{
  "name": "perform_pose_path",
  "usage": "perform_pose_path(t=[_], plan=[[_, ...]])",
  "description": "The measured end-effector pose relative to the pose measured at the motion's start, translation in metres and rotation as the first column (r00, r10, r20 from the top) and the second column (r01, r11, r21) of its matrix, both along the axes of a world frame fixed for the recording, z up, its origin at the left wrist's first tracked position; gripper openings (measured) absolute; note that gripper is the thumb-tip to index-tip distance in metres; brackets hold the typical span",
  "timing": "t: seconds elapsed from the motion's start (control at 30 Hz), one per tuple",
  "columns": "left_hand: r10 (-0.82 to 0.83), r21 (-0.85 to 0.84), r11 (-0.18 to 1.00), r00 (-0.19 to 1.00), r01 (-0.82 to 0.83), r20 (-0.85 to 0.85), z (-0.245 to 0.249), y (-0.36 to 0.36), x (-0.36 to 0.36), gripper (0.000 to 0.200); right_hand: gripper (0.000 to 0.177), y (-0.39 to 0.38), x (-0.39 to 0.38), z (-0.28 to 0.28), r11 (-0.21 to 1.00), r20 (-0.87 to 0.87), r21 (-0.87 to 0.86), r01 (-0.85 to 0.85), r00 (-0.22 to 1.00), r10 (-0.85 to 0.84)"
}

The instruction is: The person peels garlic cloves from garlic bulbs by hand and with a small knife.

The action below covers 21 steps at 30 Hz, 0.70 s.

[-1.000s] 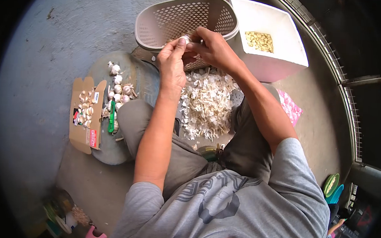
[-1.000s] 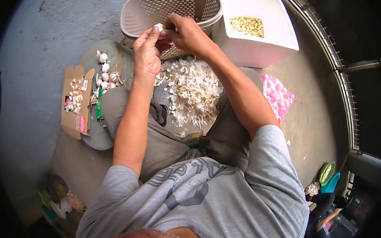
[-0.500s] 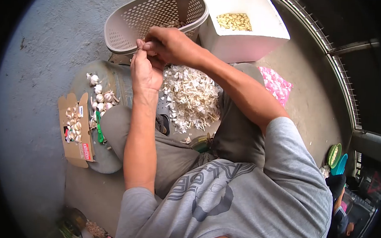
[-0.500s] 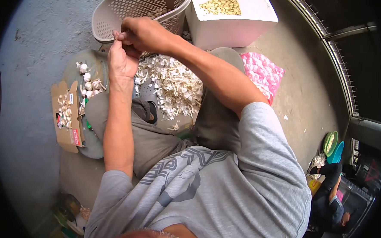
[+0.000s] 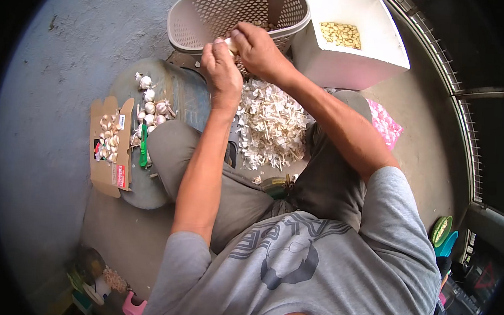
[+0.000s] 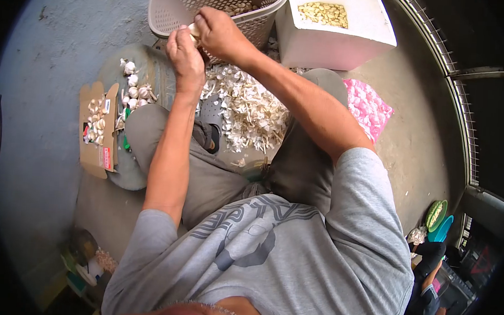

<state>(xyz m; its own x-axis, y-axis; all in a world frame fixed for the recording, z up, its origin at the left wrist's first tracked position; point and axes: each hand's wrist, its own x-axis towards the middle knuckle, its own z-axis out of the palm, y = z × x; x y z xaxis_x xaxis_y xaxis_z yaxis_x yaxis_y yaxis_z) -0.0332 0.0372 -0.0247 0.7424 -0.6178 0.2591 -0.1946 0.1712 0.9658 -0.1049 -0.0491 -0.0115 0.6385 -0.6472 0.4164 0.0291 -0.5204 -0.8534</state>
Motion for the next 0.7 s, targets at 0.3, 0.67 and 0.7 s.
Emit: perform_pose_path(t=[0.3,0.67,0.7], plan=[[-0.109,-0.056,0.993,0.973,0.100,-0.202,-0.003,-0.012,0.013,0.030,0.022,-0.012,-0.022,0.013,0.903,0.003,0.340,-0.264,0.960,0.280],[-0.237,0.030,0.971,0.971,0.239,-0.037,0.005,-0.004,0.015,0.027,0.022,-0.019,-0.027,0.015,0.803,0.132,0.528,-0.276,0.961,0.243],[-0.254,0.063,0.966,0.967,0.252,0.020,0.008,-0.001,0.014,0.028,0.022,-0.019,-0.027,0.014,0.837,0.090,0.494,-0.235,0.971,0.220]])
